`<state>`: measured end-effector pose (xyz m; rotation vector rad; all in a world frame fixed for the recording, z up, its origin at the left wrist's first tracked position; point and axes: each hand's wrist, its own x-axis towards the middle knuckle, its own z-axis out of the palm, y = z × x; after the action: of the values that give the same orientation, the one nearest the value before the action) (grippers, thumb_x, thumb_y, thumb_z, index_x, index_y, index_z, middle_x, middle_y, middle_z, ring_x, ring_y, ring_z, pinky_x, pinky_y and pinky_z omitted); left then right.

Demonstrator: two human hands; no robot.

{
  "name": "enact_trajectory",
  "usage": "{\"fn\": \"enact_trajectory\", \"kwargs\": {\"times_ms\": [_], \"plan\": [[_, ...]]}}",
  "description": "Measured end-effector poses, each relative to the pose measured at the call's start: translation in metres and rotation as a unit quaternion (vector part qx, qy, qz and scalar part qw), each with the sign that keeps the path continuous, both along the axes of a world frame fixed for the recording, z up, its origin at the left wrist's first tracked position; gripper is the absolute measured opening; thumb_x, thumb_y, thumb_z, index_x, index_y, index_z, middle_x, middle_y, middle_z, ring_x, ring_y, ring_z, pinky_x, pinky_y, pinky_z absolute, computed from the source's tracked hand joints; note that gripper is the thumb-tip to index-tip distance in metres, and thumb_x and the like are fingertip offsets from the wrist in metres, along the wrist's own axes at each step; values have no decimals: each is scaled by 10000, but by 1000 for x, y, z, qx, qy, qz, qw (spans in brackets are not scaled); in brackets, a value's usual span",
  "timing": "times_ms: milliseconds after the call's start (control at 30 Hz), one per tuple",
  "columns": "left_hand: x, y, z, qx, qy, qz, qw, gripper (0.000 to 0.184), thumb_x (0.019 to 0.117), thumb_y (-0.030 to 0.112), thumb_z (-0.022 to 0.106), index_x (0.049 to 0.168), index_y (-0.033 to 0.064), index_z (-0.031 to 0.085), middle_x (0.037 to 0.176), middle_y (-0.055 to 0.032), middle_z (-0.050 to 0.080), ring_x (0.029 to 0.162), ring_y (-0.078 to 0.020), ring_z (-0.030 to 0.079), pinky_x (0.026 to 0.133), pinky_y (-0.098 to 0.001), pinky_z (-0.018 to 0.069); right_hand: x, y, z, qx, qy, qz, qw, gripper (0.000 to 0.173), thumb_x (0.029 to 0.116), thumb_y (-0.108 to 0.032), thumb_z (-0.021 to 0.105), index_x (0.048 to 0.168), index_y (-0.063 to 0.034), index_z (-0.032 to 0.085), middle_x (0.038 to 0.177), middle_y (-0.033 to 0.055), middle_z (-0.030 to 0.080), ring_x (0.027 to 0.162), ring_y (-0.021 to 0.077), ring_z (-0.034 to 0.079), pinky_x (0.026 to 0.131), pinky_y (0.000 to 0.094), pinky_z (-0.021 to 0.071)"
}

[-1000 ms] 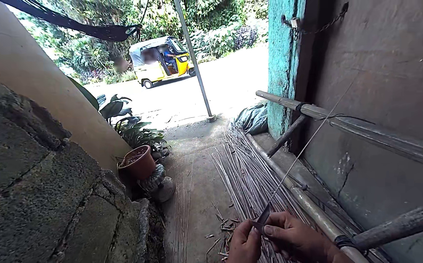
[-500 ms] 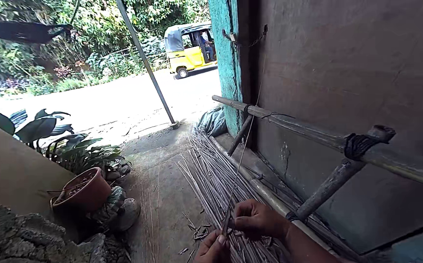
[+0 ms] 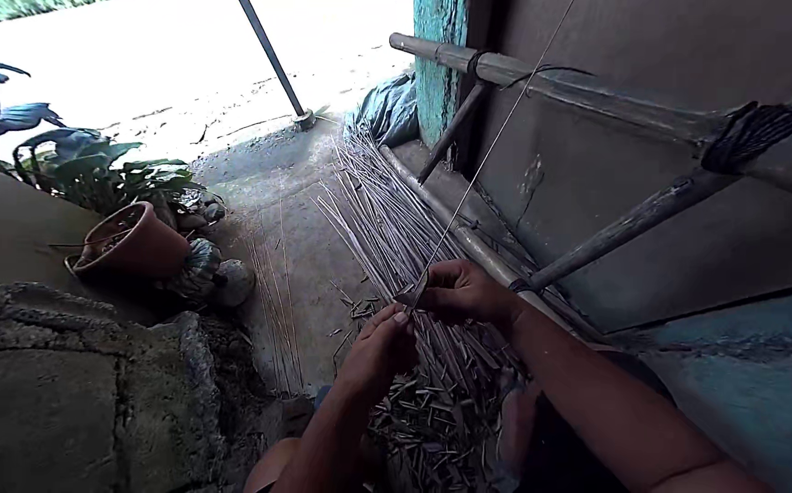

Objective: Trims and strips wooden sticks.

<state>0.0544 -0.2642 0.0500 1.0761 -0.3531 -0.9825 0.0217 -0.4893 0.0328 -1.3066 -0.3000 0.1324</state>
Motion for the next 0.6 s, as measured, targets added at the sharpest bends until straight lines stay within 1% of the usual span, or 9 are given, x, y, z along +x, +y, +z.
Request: {"fn": "enact_trajectory", "kwargs": {"times_ms": [233,300,367,400,433,467,533,567,600], "plan": [[6,-2,0,-9,-4,-8,1000,270,1068,260,403,864,169,555,584,99,399,461,-14,374,448,-175,321,-3,-3,4,-56,-26,-58,996,146,998,-223,687,947,-87,666,715,-38,676,531,21,583,476,180,479],[7,2,0,-10,-23,-18,1000,284,1068,280,407,842,177,544,593,101,396,466,-12,366,447,-175,313,-5,-6,6,-63,-27,-120,990,141,1009,-209,659,960,-77,678,710,-33,668,533,24,575,487,186,482],[5,10,3,-23,-20,-19,999,301,1054,302,449,795,190,554,589,104,403,463,-8,370,446,-173,311,-4,-20,10,-47,-20,-236,970,118,1013,-165,624,962,-71,674,704,-1,662,523,50,580,486,203,506],[4,13,4,-32,-13,-11,999,306,1043,306,470,775,192,561,583,102,405,460,-8,372,445,-173,312,-2,-29,12,-33,-23,-278,960,98,1024,-149,604,990,-74,657,711,20,667,518,65,589,479,208,517],[3,15,4,-39,-5,-2,999,316,1036,313,490,757,188,567,578,99,408,457,-12,379,446,-176,316,-2,-35,14,-20,-25,-295,955,83,1035,-144,587,1025,-81,639,715,36,672,513,80,601,474,214,529],[3,16,4,-43,0,6,999,325,1037,314,491,750,183,569,575,92,416,457,-17,390,447,-180,328,-3,-36,17,-7,-18,-281,960,100,1041,-144,567,1094,-88,631,727,49,681,519,91,615,477,223,539],[4,16,2,-47,11,10,999,330,1043,312,477,756,175,565,579,83,427,458,-28,405,449,-189,343,-7,-24,19,15,17,-191,981,286,1046,-153,531,1322,-112,597,778,54,689,550,88,616,507,229,541],[4,15,2,-49,25,8,998,329,1042,317,475,757,179,564,584,83,434,458,-26,408,444,-185,343,-9,-15,17,26,29,-133,990,350,1047,-165,534,1391,-119,571,795,45,696,553,76,609,511,222,533],[2,14,2,-55,49,3,997,329,1038,319,480,750,184,561,588,83,439,460,-25,410,442,-185,341,-10,-5,14,41,36,-82,995,365,1045,-167,545,1405,-104,569,803,40,701,549,69,607,502,218,531]]}}
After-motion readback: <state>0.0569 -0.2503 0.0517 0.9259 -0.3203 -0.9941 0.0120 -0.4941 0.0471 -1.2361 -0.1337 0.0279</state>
